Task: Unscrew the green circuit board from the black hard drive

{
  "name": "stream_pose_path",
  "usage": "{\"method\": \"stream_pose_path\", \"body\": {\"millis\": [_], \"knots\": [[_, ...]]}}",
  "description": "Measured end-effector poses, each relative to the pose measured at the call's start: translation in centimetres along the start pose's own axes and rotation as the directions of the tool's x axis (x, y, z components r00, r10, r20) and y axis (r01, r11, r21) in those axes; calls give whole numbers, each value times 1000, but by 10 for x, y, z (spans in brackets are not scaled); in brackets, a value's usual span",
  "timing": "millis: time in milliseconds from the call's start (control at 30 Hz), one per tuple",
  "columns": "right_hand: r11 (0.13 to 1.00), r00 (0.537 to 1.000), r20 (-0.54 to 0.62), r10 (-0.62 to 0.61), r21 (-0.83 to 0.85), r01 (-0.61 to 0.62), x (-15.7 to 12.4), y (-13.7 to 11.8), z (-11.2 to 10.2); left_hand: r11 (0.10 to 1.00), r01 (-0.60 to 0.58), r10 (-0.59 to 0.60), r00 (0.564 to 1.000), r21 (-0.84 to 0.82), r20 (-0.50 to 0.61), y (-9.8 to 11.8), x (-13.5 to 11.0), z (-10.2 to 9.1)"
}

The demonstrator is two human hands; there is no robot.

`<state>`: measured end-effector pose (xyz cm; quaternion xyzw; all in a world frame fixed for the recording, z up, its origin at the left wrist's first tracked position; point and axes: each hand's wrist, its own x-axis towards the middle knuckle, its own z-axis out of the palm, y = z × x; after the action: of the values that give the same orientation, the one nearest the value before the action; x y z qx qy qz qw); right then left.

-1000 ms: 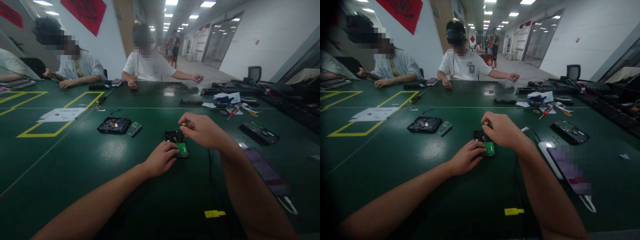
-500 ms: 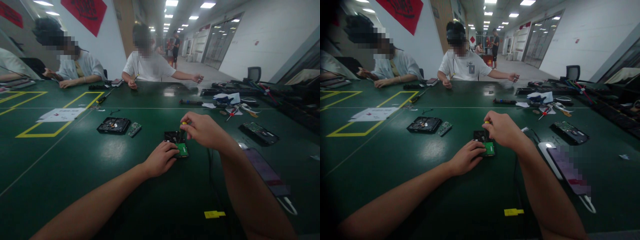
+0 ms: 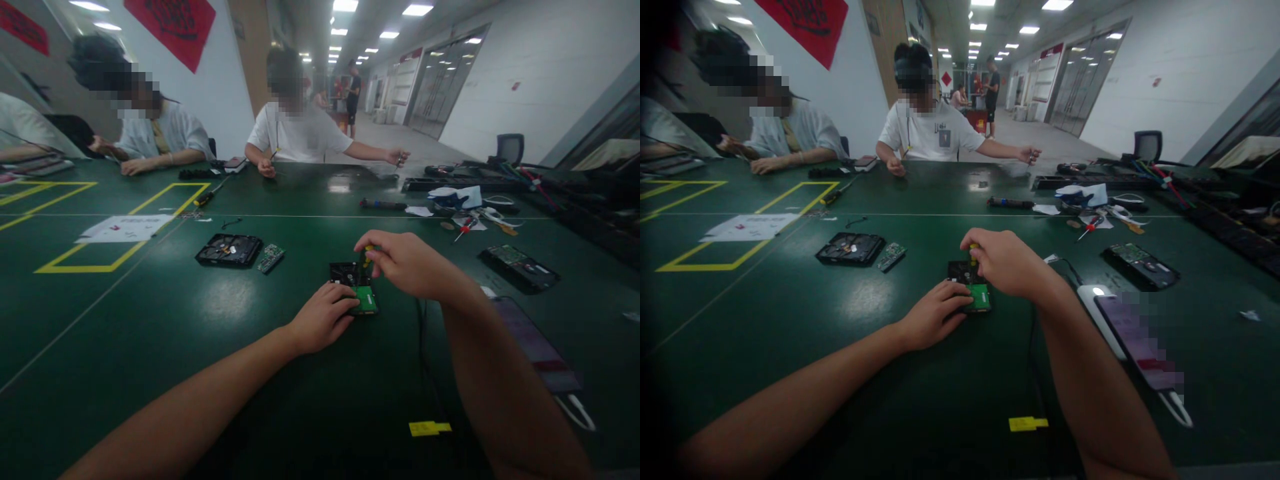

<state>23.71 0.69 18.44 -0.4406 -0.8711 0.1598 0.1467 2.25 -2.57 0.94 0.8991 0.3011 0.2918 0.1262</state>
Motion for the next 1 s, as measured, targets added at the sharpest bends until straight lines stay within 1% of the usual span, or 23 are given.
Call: {"method": "stream_pose_path", "body": {"millis": [67, 133, 300, 433, 633, 767, 900, 1000], "knots": [[1000, 999, -47, 27, -11, -28, 1, 1, 2, 1000, 4, -4, 1000, 3, 1, 1, 0, 0], [1000, 997, -67, 25, 5, -25, 1, 2, 3, 1000, 7, -7, 1000, 9, 0, 1, 0, -1], [997, 999, -37, 11, 82, -8, 1, 1, 3, 1000, 8, -8, 1000, 10, -3, 1, 0, -1], [999, 999, -49, 5, 49, -3, 1, 0, 1, 1000, 9, -9, 1000, 8, 3, 2, 0, -1], [988, 991, -91, 98, 126, -86, 1, 2, 5, 1000, 21, -21, 1000, 6, 3, 4, 1, -2], [987, 995, -73, 60, 154, -48, 1, 0, 6, 1000, 16, -17, 1000, 6, 3, 4, 0, -3], [996, 997, -71, 11, 94, -4, 2, -1, 4, 1000, 20, -20, 1000, 6, 2, 3, 0, -2], [996, 998, -64, 17, 86, -11, 2, 2, 4, 1000, 17, -17, 1000, 4, 5, 2, 1, -1]]}}
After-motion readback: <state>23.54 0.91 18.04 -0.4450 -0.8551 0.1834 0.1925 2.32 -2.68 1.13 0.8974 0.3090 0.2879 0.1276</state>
